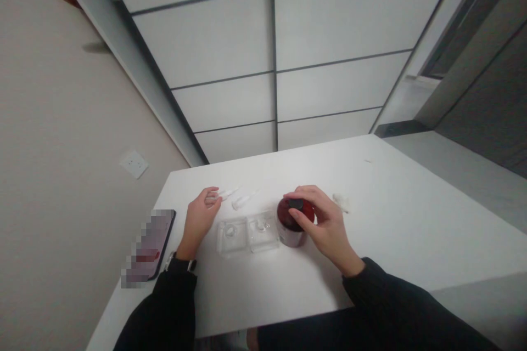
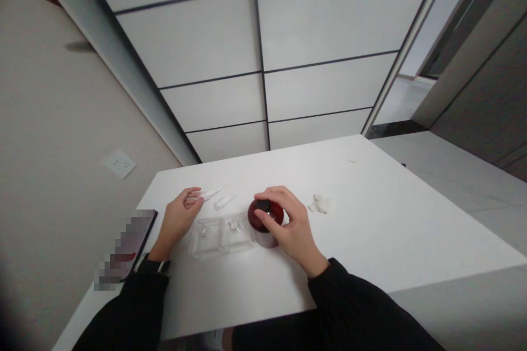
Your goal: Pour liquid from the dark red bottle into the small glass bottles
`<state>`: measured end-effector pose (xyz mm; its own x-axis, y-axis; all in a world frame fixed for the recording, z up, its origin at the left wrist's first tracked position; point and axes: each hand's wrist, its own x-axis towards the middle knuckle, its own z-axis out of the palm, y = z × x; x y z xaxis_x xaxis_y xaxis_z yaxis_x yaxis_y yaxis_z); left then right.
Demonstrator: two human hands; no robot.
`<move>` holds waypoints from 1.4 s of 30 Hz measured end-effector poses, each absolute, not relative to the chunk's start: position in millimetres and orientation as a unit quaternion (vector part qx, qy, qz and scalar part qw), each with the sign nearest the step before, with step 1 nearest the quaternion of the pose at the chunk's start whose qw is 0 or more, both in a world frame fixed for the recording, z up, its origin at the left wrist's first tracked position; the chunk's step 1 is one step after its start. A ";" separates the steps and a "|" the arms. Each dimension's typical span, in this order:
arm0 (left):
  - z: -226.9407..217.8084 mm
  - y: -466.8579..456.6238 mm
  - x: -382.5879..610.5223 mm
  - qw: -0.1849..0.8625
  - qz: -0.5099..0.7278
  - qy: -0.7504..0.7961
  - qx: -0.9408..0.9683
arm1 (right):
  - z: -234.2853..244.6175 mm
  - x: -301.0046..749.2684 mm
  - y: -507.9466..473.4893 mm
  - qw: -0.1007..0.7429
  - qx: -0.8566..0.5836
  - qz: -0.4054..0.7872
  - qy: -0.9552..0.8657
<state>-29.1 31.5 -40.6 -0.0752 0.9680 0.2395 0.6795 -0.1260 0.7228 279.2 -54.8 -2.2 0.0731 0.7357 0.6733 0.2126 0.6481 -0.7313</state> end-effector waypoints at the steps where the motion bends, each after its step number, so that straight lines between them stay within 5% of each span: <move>1: -40.5 31.9 -29.1 0.195 0.372 0.632 0.651 | -4.3 279.2 -53.5 0.633 -0.371 0.192 -0.651; 25: -38.1 31.2 -29.9 0.199 0.379 0.627 0.650 | -7.4 278.8 -50.2 0.605 -0.370 0.116 -0.695; 42: -36.2 29.6 -29.2 0.203 0.381 0.623 0.652 | -3.6 284.8 -51.2 0.592 -0.322 0.219 -0.706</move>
